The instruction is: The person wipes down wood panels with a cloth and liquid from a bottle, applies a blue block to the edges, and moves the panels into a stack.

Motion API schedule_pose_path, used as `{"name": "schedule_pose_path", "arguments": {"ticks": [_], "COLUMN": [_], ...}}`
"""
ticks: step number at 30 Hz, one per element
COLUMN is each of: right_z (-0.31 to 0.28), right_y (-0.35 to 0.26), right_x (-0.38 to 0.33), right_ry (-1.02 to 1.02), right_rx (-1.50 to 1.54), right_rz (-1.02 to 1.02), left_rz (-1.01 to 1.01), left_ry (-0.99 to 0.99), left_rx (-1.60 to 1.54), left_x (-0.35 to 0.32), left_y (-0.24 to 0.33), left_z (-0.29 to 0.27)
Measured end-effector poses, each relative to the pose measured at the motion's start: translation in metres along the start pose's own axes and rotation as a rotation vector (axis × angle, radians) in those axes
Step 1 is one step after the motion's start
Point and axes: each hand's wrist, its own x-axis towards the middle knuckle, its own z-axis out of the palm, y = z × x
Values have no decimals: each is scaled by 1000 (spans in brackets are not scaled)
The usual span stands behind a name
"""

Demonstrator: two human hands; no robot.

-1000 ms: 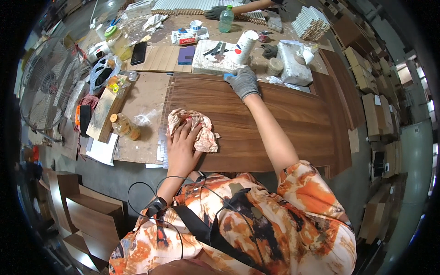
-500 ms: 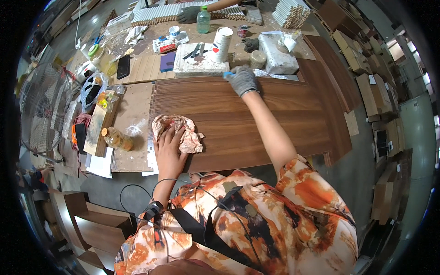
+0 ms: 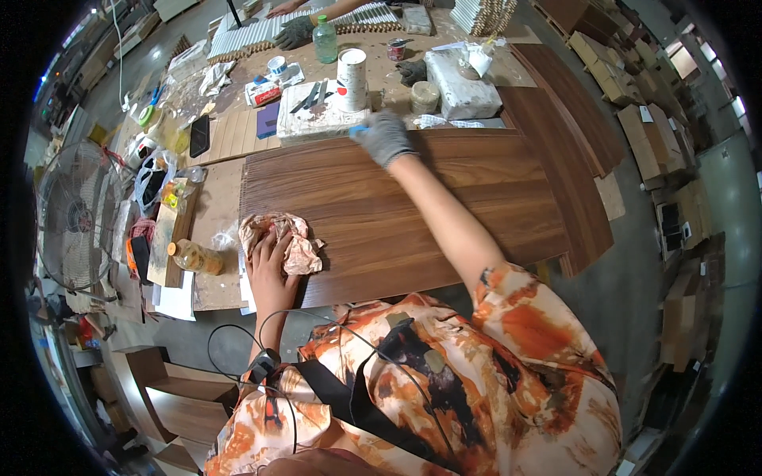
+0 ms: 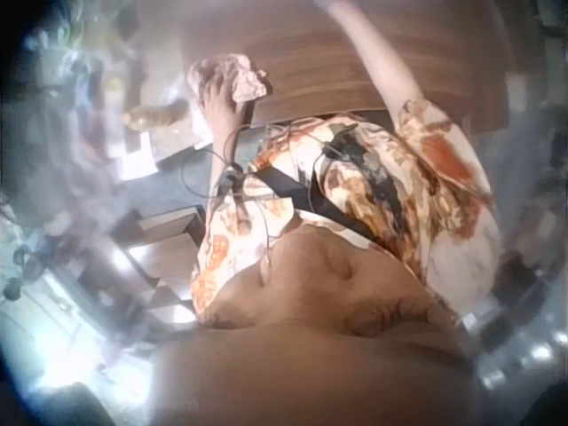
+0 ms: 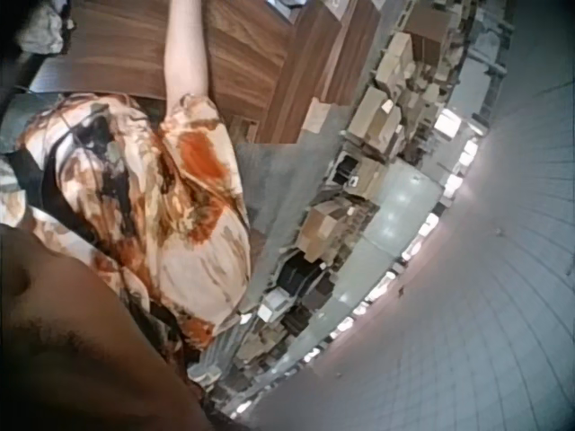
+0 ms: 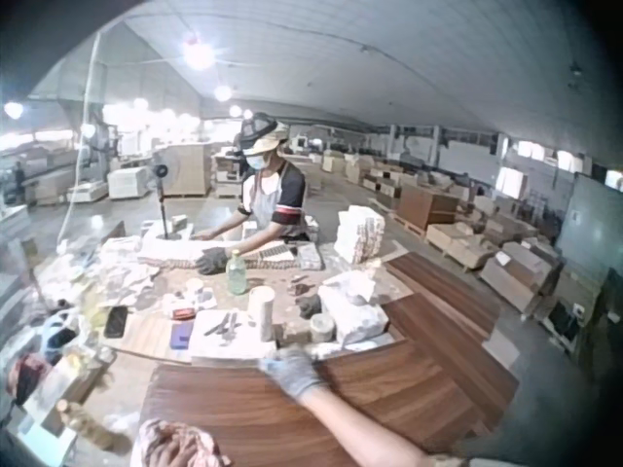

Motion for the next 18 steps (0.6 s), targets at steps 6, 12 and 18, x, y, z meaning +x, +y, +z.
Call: {"name": "schedule_pose_path", "arguments": {"ticks": [6, 12, 18], "right_z": [56, 0, 26], "right_y": [-64, 5, -19], "right_x": [12, -1, -1], "right_ry": [-168, -125, -83], "right_rx": [-119, -169, -177], "right_rz": [42, 153, 119], "left_rz": [-4, -12, 14], "left_ry": [14, 23, 49], "left_rx": [-11, -12, -25], "left_x": [-1, 2, 2], "left_y": [1, 3, 0], "left_z": [1, 5, 3]}}
